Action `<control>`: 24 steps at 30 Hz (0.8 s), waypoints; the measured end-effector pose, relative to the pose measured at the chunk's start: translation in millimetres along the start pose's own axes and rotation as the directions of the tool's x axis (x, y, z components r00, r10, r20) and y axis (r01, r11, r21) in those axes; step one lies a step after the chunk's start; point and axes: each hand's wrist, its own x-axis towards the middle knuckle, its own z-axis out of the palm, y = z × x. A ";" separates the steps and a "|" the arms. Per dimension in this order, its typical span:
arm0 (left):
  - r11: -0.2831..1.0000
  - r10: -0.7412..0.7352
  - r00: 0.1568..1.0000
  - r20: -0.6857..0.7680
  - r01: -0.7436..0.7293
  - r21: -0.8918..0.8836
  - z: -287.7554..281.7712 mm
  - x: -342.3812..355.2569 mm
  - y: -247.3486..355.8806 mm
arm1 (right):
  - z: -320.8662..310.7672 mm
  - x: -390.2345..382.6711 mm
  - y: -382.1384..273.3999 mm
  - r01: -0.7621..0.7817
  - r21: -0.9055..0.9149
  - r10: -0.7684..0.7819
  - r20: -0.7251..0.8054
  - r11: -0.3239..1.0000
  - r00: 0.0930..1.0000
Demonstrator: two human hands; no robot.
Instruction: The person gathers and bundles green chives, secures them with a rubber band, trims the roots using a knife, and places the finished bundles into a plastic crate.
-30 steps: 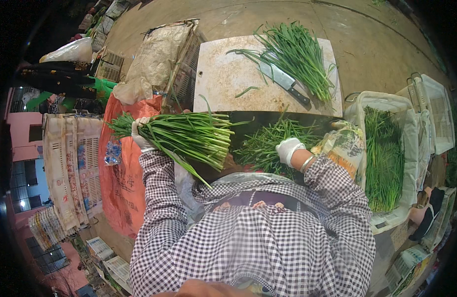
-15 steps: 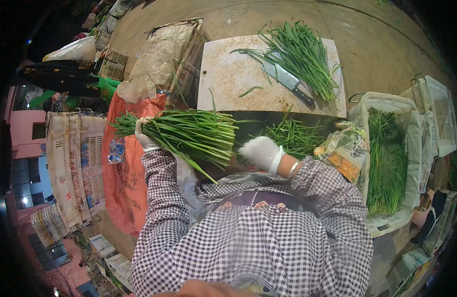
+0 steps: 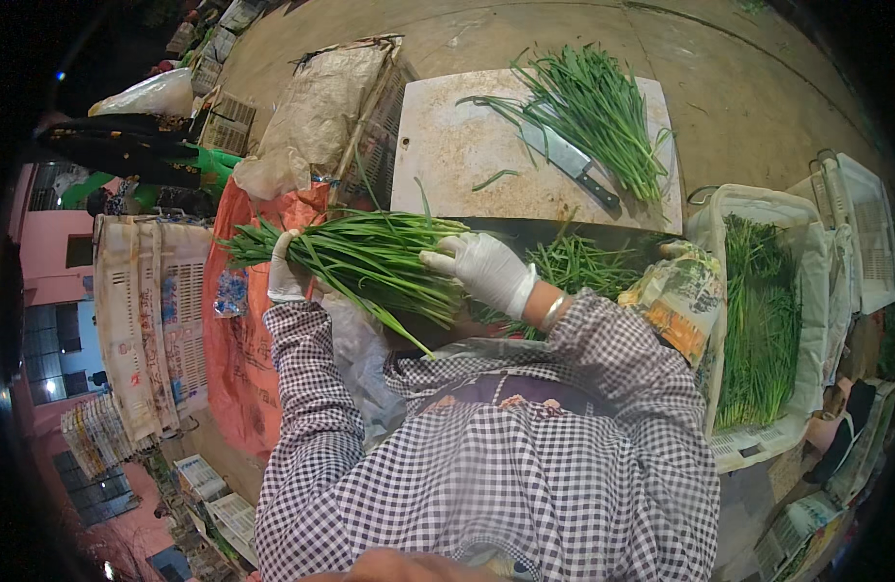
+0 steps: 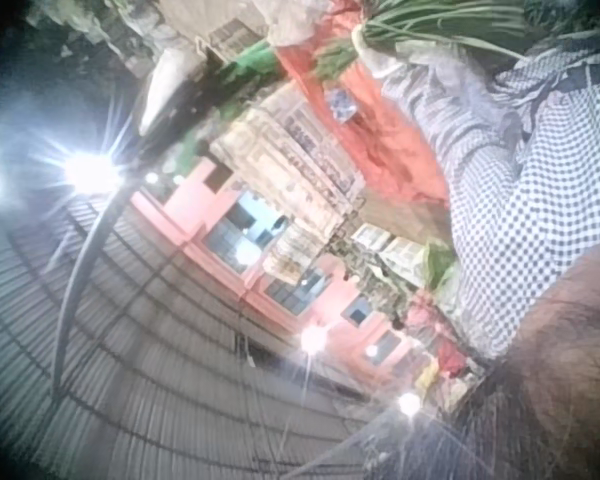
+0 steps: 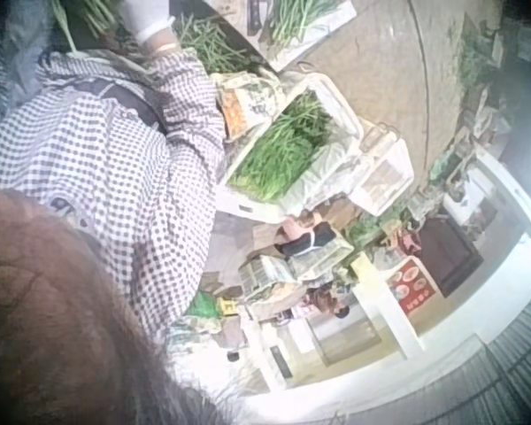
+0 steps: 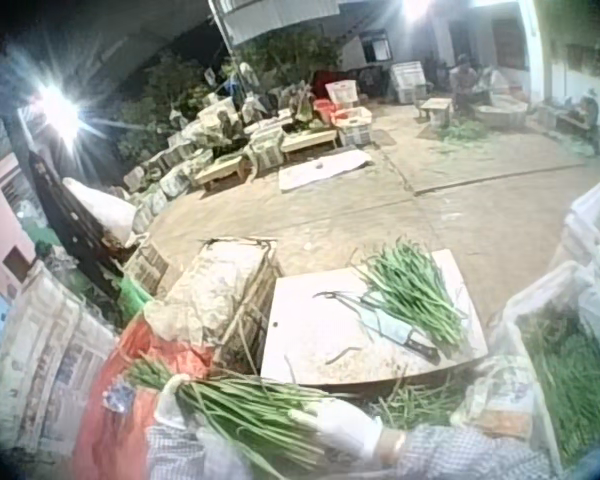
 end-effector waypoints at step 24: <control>0.861 0.327 0.889 0.321 -0.140 -0.489 -43.9 22.1 -31.7 | -8.8 -47.6 38.7 -0.670 0.061 0.508 0.602 0.740 0.616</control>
